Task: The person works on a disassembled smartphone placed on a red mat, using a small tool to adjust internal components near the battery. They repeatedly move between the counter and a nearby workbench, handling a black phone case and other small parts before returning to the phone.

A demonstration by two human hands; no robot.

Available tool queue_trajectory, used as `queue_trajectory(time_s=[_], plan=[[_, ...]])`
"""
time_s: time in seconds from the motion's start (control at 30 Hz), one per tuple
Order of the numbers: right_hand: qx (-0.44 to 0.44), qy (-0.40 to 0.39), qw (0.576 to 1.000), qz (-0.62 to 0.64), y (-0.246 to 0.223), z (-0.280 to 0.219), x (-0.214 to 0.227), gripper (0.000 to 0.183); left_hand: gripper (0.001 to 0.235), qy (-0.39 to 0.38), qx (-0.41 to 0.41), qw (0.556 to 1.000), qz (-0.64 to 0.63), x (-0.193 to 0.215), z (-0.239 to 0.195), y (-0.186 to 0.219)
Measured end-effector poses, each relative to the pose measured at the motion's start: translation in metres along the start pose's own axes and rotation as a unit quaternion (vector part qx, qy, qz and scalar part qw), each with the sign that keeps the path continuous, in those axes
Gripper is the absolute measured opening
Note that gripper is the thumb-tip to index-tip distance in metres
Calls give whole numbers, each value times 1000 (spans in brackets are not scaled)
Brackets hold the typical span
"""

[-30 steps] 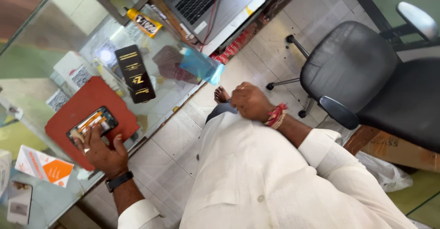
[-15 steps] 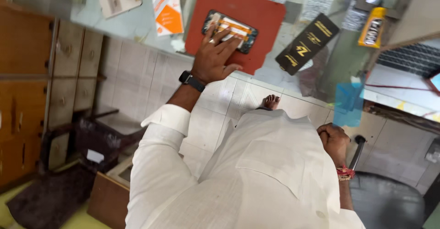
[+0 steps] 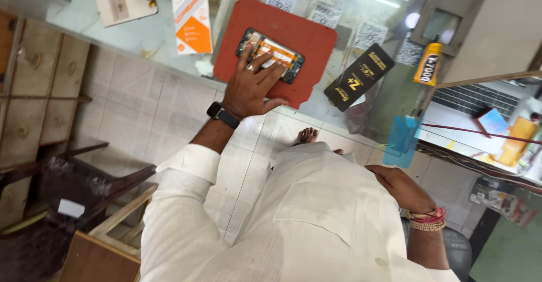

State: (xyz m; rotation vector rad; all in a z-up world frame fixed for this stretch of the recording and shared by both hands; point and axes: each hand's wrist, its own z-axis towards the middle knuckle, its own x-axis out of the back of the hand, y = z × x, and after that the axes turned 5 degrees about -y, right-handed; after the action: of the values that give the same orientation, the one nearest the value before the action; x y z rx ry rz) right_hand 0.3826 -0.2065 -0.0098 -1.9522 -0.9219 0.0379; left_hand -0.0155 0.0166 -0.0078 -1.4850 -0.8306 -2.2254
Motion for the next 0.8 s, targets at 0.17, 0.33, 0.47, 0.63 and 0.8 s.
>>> queue_trajectory(time_s=[0.17,0.33,0.47,0.63,0.8], plan=[[-58,94,993,-33,-36,-17,16,25,76,5,6,1000,0,1,2,0],[40,297,954,-20,-62,-11,21,20,77,11,9,1000,-7,-3,2,-1],[180,283,936,107,-75,5,26,31,77,13,8,1000,-3,-2,2,-4],[133,322,936,-53,-85,27,24,17,77,12,10,1000,0,-9,-3,-4],[135,350,919,-121,-100,56,31,19,76,31,20,999,-8,-8,-1,-1]])
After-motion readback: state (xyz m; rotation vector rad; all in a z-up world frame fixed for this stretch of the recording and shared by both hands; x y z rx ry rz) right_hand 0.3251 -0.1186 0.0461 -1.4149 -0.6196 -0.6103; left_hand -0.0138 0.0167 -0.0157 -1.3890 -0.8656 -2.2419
